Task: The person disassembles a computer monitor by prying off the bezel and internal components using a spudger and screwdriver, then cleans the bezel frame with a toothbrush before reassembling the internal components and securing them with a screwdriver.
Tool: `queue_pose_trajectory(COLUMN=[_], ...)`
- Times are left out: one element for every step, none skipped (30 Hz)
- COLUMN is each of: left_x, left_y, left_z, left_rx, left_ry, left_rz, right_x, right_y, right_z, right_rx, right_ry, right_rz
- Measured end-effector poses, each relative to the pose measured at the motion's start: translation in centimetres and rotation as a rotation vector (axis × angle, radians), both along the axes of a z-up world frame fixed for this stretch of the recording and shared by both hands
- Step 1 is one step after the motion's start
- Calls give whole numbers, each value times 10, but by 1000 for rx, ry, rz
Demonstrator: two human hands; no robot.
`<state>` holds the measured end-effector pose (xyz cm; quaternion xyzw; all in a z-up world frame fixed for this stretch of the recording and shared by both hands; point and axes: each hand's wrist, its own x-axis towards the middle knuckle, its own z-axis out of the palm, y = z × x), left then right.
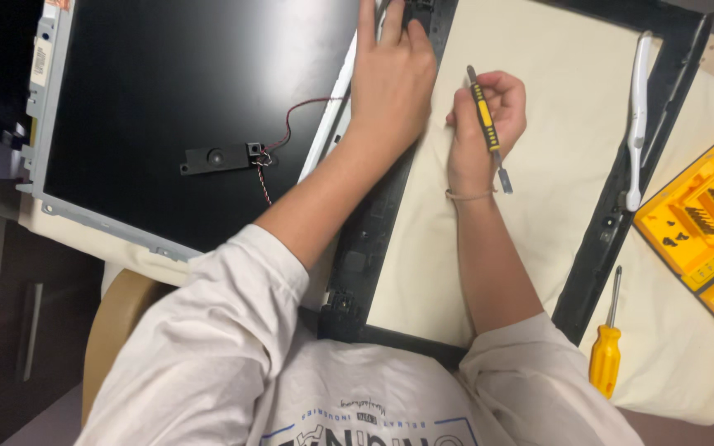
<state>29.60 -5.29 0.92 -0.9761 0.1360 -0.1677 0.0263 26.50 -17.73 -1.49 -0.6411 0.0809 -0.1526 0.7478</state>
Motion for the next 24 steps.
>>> queue_pose_trajectory(left_x=[-2, -4, -8, -11, -9, -7, -11, -13, -12, -10, -10, -9, -9, -10, -10, -10, -10, -9, -9, -12, -11, -10, -8, -6], left_y=[-4, -2, -2, -1, -1, 0, -2, -2, -1, -1, -1, -1, -1, -2, -2, -2, -2, -3, -3, -4, -4, -4, -5, -5], left_z=[-5, -9, -14, -19, -18, -17, -17, -18, -17, -15, -15, -14, -15, -14, -14, -14, -13, -12, -12, -13, -13, -12, -13, -14], left_rx=[-103, -104, -158, -213, -213, -264, -318, -322, -339, -356, -354, -365, -377, -377, -370, -363, -365, -365, -365, -366, -366, -367, -365, -338], left_ry=[-68, -78, -130, -182, -191, -188, -170, -163, -185, -207, -213, -222, -226, -228, -234, -241, -236, -254, -267, -257, -239, -222, -219, -265], left_rz=[-2, -1, -11, -22, -21, -17, -11, -9, -18, -28, -25, -26, -27, -24, -18, -12, -3, 3, 2, 4, 11, 19, 22, 40], right_x=[1, 5, 6, 9, 22, 35, 41, 54, 71, 88, 98, 109, 119, 119, 120, 121, 120, 118, 115, 110, 109, 108, 108, 109], right_y=[-2, -5, -8, -12, -11, -11, -12, -7, -1, 6, 11, 16, 21, 21, 21, 21, 22, 23, 23, 22, 22, 23, 22, 22], right_z=[-3, -5, -7, -9, -2, 5, 11, 10, 10, 11, 7, 2, -4, -10, -17, -24, -22, -21, -20, -17, -13, -8, -10, -11], right_rx=[0, -2, 12, 25, 25, -19, -67, -70, -31, 9, 9, 48, 85, 85, 139, 193, 191, 145, 101, 101, 76, 51, 52, 58], right_ry=[24, 15, 37, 60, 51, 6, -23, -16, -12, -8, -13, 21, 59, 58, 25, -9, -1, -14, -24, -13, 33, 80, 84, 71], right_rz=[-10, -9, 2, 12, 14, 30, 46, 47, 85, 124, 128, 132, 135, 138, 123, 109, 115, 136, 150, 150, 168, 185, 188, 211])
